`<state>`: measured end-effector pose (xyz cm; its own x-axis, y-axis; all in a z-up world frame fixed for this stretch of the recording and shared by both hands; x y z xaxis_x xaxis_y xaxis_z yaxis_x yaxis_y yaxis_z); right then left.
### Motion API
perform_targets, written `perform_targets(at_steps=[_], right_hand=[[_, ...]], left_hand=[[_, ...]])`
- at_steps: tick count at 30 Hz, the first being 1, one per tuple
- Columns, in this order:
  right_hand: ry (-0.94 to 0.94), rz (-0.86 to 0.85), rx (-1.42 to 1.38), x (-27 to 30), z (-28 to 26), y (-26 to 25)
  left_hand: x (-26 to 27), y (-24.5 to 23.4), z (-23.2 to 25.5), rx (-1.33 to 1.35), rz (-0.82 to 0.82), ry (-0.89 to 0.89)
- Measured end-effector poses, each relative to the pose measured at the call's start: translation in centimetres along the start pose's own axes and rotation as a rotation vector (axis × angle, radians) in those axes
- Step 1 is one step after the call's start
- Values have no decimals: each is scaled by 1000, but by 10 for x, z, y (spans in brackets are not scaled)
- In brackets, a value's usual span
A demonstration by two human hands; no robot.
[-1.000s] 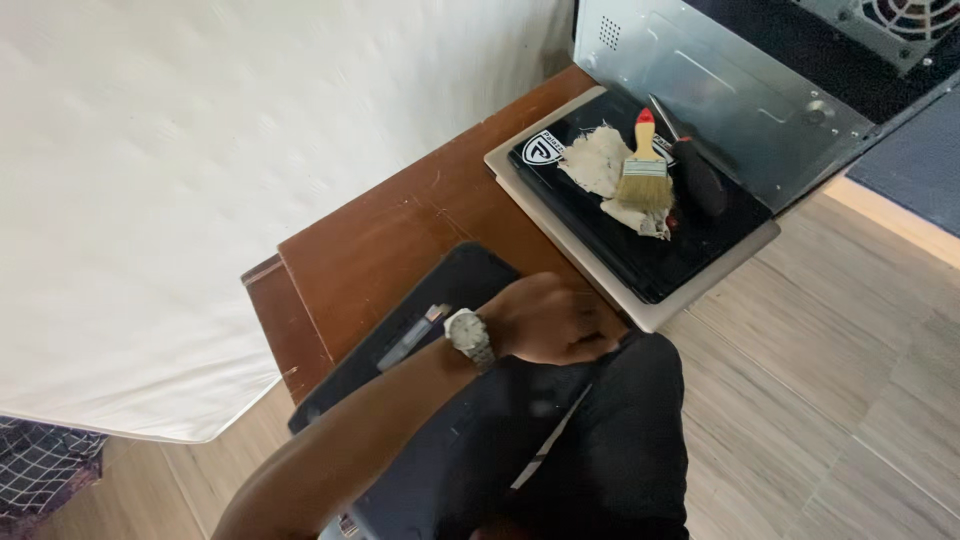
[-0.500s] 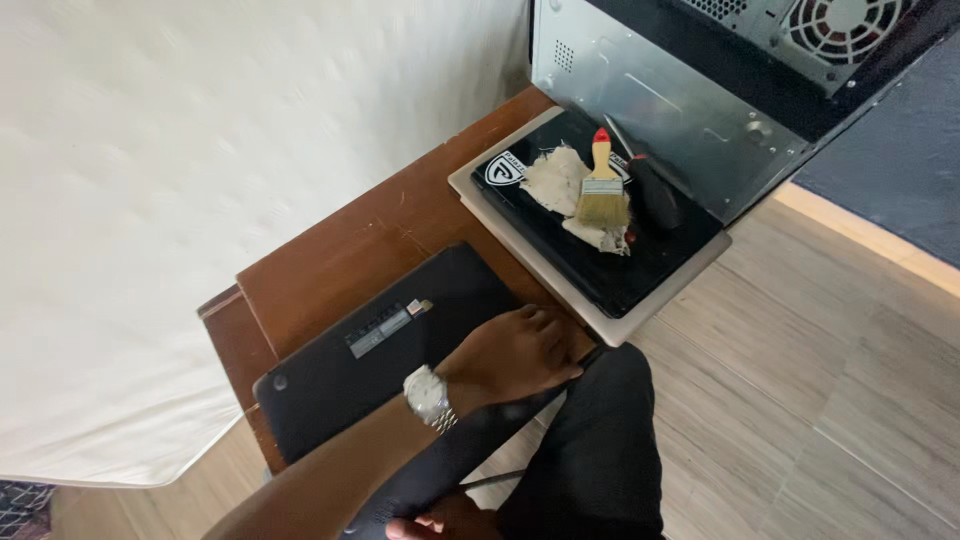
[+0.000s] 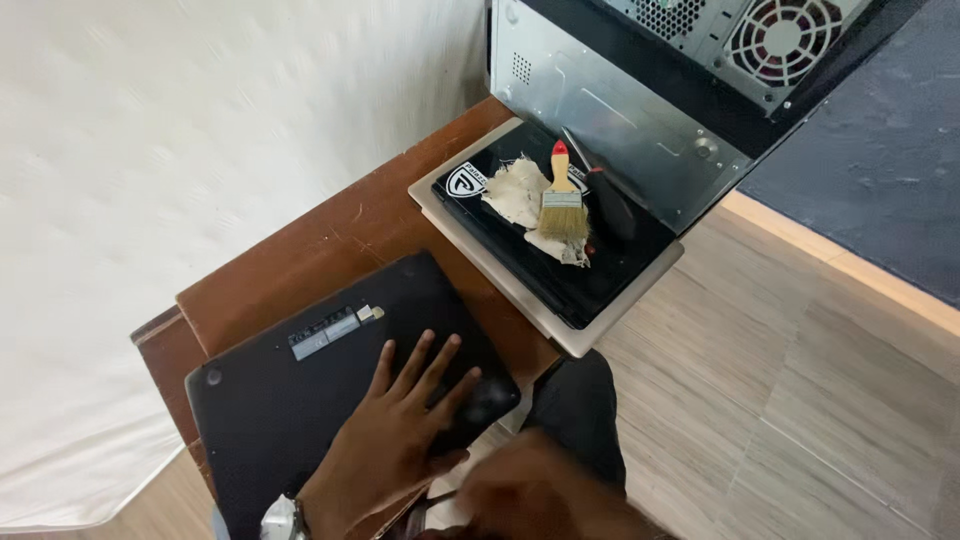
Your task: The person uses a screwdriver to remove screws from the back panel of a laptop, brushes the internal components with a brush, and then opens the laptop.
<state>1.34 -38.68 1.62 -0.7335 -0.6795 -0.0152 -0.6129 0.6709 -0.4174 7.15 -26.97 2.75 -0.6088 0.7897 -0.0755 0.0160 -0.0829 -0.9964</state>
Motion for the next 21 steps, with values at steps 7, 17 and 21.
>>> perform_targets(at_steps=[7,17,21], right_hand=[[216,942,433,46,66,-239],[204,875,1037,-1,100,-280],[120,907,1040,9,119,-289]], left_hand=[[-5,-2,-11,-21,36,60],[-1,-88,28,421,230,83],[22,-160,77,778,272,128]])
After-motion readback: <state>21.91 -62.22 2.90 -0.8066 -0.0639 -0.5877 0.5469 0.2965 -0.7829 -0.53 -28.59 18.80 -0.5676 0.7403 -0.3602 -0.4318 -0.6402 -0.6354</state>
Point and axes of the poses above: each hand's wrist, its own x-axis away from the middle knuckle, its own y-axis out of the palm, z = x × y, the point moved 10 cm from there along -x, towards the middle knuckle, and after that the axes turned 10 degrees about -z, right-handed, at the moved point
